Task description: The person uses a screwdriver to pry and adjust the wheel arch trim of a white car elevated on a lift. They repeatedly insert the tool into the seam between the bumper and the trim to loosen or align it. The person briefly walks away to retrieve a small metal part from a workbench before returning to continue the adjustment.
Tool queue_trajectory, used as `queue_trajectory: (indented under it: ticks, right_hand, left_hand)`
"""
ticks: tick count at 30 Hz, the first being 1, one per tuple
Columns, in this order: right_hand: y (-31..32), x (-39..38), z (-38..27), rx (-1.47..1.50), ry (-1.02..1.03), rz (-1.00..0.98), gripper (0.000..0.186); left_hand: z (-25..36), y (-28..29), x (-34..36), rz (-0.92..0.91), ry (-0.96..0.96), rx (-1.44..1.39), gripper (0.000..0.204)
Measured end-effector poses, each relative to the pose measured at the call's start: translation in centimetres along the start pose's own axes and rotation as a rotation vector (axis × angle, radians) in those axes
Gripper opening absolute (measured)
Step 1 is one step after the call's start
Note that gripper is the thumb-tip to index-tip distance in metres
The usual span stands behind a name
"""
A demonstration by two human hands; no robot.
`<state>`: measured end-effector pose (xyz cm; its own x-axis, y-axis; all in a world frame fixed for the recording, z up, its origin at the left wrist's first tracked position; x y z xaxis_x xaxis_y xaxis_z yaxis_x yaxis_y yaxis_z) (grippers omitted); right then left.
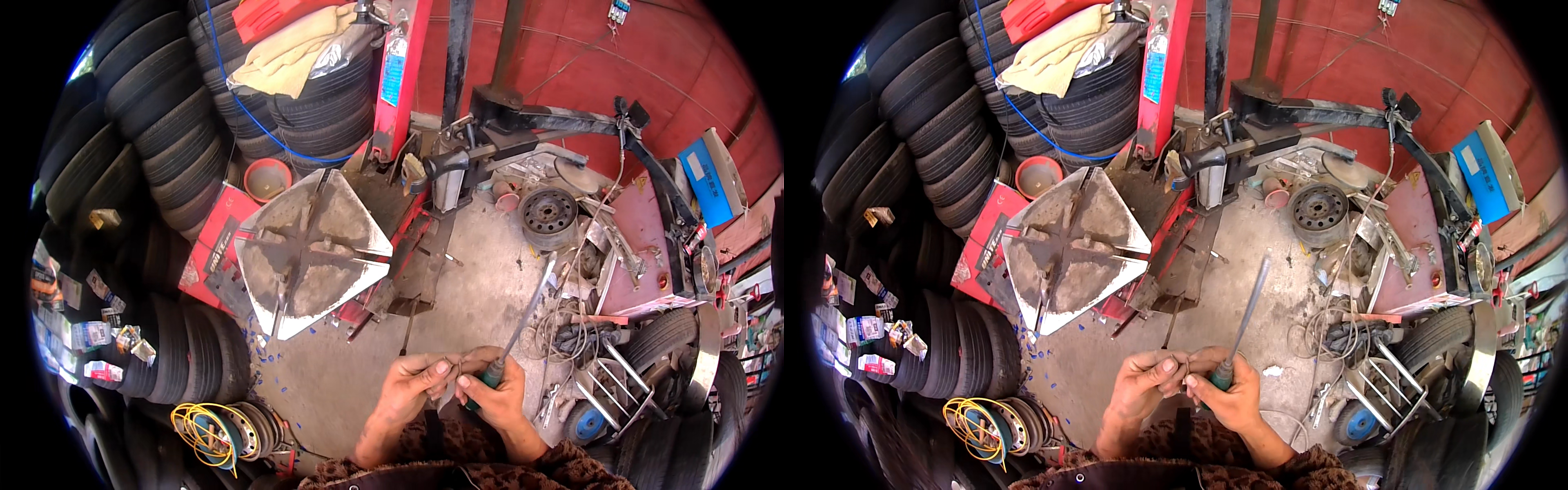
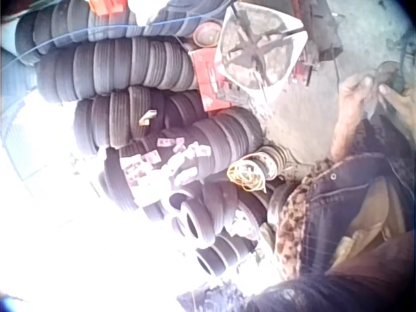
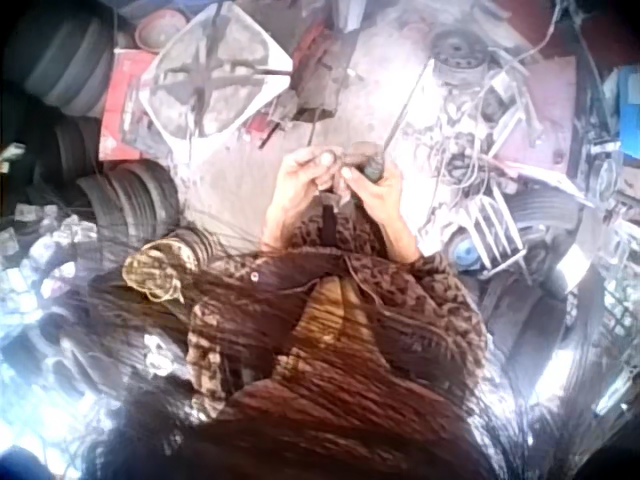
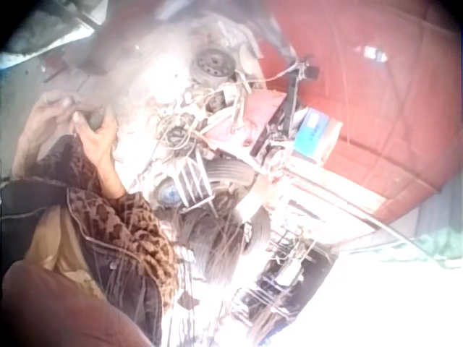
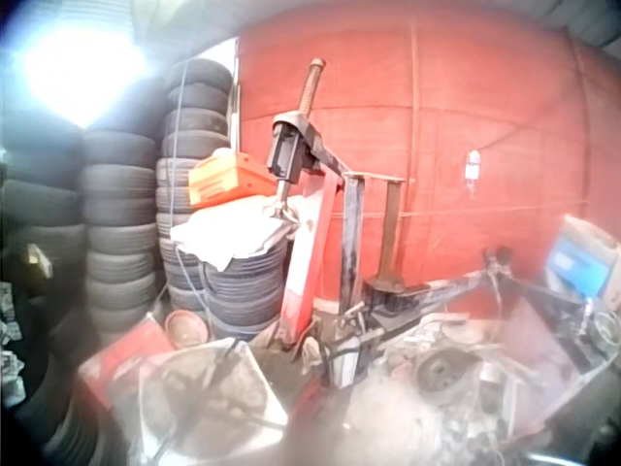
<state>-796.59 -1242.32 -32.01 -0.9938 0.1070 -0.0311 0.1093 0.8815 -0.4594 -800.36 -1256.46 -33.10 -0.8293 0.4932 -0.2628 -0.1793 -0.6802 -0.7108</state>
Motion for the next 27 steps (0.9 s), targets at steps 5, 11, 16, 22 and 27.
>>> queue_trajectory:
  ticks: [5,11,16,22,27]
  right_hand:
    - [0.4,1.0,0.2,-0.312,-0.024,0.014,0.036]
    - [0.6,1.8,0.4,-0.600,0.114,0.030,0.035]
    - [0.7,2.0,0.0,-0.638,0.075,0.047,0.034]
    - [1.3,2.5,-0.3,-0.815,0.219,-0.130,0.031]
    - [1.2,2.4,-0.3,-0.740,0.161,-0.108,0.030]
  left_hand:
    - [-0.2,1.6,0.5,0.024,0.067,0.005,0.028]
    - [-1.5,2.5,1.5,-0.079,0.169,-0.243,0.026]
    - [-2.3,2.3,1.6,-0.114,0.210,-0.301,0.027]
    - [-2.2,2.2,1.4,-0.147,0.301,-0.245,0.032]
    - [-2.3,1.8,1.5,-0.142,0.293,-0.275,0.034]
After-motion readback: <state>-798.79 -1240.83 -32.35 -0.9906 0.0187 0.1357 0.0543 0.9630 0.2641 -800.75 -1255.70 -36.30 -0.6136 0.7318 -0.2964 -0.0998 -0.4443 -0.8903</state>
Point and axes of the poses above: each hand's wrist, its own x-axis towards the middle knuckle, its own y-axis out of the back of the hand, z = x × y, the point moved 3 cm from there along x, towards the middle knuckle, and after that the axes turned 1 degree about z, right-handed, at the moved point
